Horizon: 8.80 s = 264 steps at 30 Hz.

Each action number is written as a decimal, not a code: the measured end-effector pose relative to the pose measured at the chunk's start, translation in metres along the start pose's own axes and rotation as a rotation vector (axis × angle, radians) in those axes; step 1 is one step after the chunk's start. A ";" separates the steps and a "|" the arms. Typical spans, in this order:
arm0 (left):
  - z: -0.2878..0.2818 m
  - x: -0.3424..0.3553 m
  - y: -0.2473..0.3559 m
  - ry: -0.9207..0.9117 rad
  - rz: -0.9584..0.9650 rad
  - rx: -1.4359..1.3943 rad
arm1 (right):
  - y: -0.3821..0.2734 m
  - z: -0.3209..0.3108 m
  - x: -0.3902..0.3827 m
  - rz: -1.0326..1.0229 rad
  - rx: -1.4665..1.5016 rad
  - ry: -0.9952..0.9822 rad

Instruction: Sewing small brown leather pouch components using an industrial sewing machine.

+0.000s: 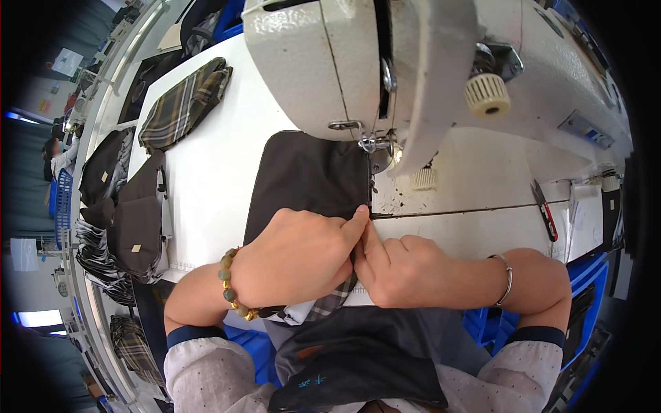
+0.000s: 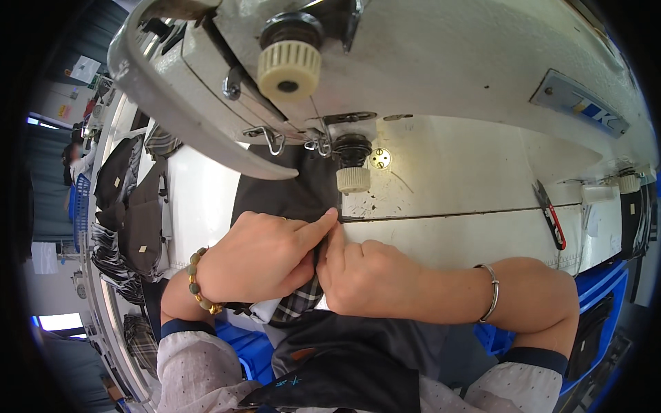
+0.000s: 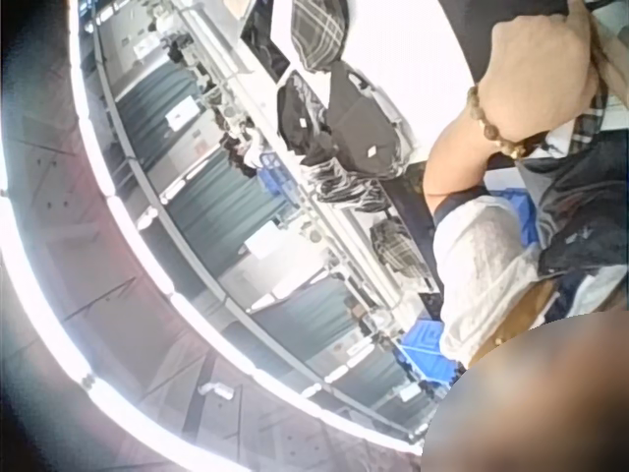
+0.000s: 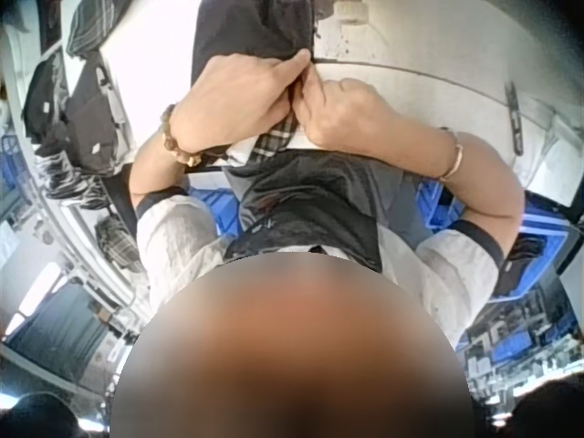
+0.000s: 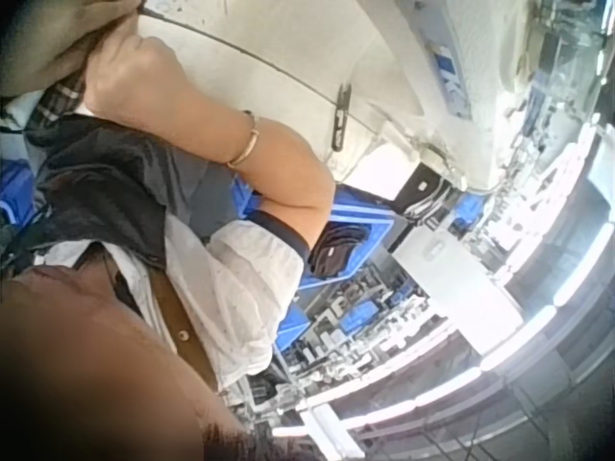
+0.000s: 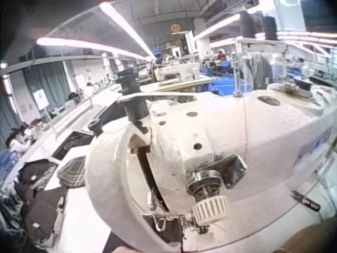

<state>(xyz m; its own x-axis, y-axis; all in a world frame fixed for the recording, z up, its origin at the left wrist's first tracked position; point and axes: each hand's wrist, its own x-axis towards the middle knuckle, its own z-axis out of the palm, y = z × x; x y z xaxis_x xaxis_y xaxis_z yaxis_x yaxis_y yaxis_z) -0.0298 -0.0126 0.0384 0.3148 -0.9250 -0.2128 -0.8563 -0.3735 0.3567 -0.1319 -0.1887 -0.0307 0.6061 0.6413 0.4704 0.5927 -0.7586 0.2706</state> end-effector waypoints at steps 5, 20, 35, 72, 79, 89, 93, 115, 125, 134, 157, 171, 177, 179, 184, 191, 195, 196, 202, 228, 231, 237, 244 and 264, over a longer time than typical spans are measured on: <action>0.000 0.003 0.002 -0.003 -0.012 -0.001 | 0.000 0.002 0.000 0.013 0.025 0.017; -0.004 -0.004 -0.002 0.031 -0.025 -0.028 | -0.004 -0.002 0.000 0.015 -0.010 -0.022; 0.004 -0.001 0.006 0.071 -0.008 -0.095 | -0.005 -0.005 -0.002 -0.065 0.009 -0.012; 0.023 0.010 -0.002 0.481 -0.021 0.077 | 0.011 0.011 -0.002 0.112 0.229 0.017; 0.028 0.009 -0.002 0.436 0.032 0.199 | 0.005 0.002 -0.004 0.101 0.263 -0.011; 0.019 0.016 -0.013 0.439 0.051 0.200 | 0.008 0.009 -0.002 0.123 0.245 0.029; 0.014 0.029 -0.025 0.439 0.047 0.237 | 0.019 0.015 0.001 0.151 0.200 0.029; 0.020 0.038 -0.064 0.545 0.135 -0.014 | 0.035 0.019 0.002 0.177 0.210 -0.051; 0.018 0.034 -0.043 0.561 0.197 0.424 | 0.025 0.012 -0.001 0.123 0.220 -0.049; 0.018 0.029 -0.049 0.492 0.329 0.413 | 0.027 0.011 -0.002 0.131 0.267 -0.063; 0.022 0.045 -0.059 0.611 0.259 0.443 | 0.031 0.026 0.002 0.269 0.258 -0.019; 0.026 0.048 -0.059 0.700 0.228 0.370 | 0.029 0.019 0.006 0.252 0.337 -0.062; 0.017 0.037 -0.046 0.557 0.203 0.452 | 0.031 0.018 0.005 0.247 0.347 -0.066; 0.016 0.037 -0.045 0.522 0.199 0.484 | 0.031 0.017 0.005 0.243 0.351 -0.070; 0.018 0.037 -0.043 0.511 0.209 0.521 | 0.030 0.018 0.006 0.243 0.366 -0.062; 0.028 0.048 -0.035 0.596 0.123 0.576 | 0.028 0.020 0.001 0.286 0.338 -0.109; 0.035 0.047 -0.036 0.588 0.081 0.576 | 0.030 0.020 0.003 0.269 0.322 -0.127; 0.034 0.046 -0.036 0.606 0.080 0.544 | 0.029 0.020 0.002 0.265 0.300 -0.124; 0.015 0.030 -0.040 0.564 0.031 0.338 | 0.029 0.025 -0.001 0.299 0.273 -0.037; 0.026 0.036 -0.030 0.509 0.002 0.199 | 0.031 0.015 0.004 0.266 0.297 -0.075; 0.024 0.039 -0.033 0.552 0.012 0.206 | 0.033 0.015 0.004 0.281 0.293 -0.072; -0.010 0.024 -0.061 0.465 0.003 -0.102 | 0.035 0.016 0.006 0.287 0.262 -0.058; 0.016 0.000 -0.020 0.167 -0.431 0.600 | 0.044 0.013 0.005 0.343 0.492 -0.068; -0.018 0.010 -0.063 0.040 -0.190 -0.444 | 0.043 0.012 0.004 0.713 1.038 -0.022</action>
<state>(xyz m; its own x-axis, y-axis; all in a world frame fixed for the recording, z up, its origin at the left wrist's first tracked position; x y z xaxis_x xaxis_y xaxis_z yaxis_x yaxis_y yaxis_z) 0.0343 0.0005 0.0302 0.4718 -0.8360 -0.2802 -0.5271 -0.5222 0.6704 -0.0976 -0.2173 -0.0274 0.9652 0.1366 0.2229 0.2614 -0.4956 -0.8283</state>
